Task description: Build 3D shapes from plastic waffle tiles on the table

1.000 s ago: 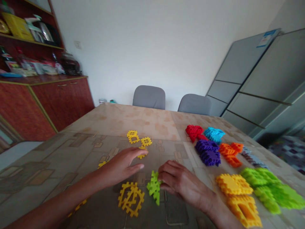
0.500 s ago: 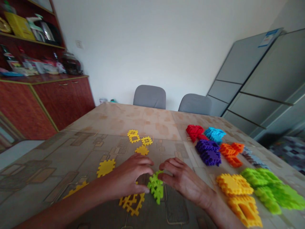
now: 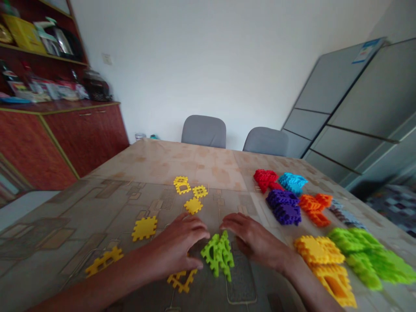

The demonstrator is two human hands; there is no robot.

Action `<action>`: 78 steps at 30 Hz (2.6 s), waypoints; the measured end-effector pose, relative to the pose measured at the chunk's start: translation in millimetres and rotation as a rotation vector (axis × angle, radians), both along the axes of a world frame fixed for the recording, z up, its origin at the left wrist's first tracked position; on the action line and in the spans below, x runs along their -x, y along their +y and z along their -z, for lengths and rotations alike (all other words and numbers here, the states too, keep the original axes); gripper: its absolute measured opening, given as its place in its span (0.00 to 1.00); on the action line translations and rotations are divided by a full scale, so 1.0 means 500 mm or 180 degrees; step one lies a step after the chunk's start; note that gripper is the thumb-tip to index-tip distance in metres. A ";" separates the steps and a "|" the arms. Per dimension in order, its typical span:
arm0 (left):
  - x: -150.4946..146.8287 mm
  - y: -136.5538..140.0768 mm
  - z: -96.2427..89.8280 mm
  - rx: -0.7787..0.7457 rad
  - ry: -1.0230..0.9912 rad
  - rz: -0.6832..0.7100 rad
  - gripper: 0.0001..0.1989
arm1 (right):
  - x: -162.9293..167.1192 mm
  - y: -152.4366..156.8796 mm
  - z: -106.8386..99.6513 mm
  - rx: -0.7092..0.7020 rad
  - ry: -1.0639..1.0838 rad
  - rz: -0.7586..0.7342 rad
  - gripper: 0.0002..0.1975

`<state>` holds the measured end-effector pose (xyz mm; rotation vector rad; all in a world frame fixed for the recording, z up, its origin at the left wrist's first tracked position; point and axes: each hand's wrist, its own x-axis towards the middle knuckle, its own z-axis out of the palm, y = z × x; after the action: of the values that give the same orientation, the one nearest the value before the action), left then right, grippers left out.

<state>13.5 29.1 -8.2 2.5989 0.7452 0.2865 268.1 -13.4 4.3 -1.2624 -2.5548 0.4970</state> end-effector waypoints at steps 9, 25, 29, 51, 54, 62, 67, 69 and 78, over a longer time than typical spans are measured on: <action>-0.005 -0.005 0.017 -0.0011 -0.0101 0.0052 0.22 | -0.005 -0.005 0.013 0.0367 0.0140 -0.0216 0.25; -0.049 -0.070 0.052 0.0506 0.0310 -0.0756 0.60 | 0.032 -0.068 -0.015 0.0976 -0.0321 0.0691 0.47; -0.056 -0.079 0.073 0.0348 0.0195 -0.0794 0.59 | 0.056 -0.080 0.001 0.1105 -0.0449 0.1165 0.50; -0.047 -0.061 0.066 0.0324 0.0103 -0.0697 0.46 | 0.068 -0.065 0.029 0.0845 -0.0229 0.1516 0.25; -0.049 -0.060 0.069 0.0255 0.0102 -0.0675 0.46 | 0.063 -0.060 0.028 0.0905 -0.0149 0.1573 0.20; -0.044 -0.056 0.058 0.0310 0.0140 -0.0590 0.47 | 0.052 -0.063 0.025 0.0861 -0.0168 0.1405 0.21; -0.029 -0.043 0.042 0.0555 0.0179 -0.0505 0.49 | 0.039 -0.054 0.036 0.0804 -0.0055 0.1239 0.19; -0.019 -0.036 0.039 0.0672 0.0149 -0.0467 0.48 | 0.034 -0.050 0.041 0.0823 0.0021 0.1252 0.17; 0.021 -0.003 0.041 0.0683 -0.0232 -0.0452 0.39 | 0.054 -0.047 0.031 0.0667 -0.0089 0.1467 0.21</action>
<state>2.8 27.7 -28.5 2.3268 0.8851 0.3229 241.0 -37.1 -11.1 -1.8725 -2.1663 0.6544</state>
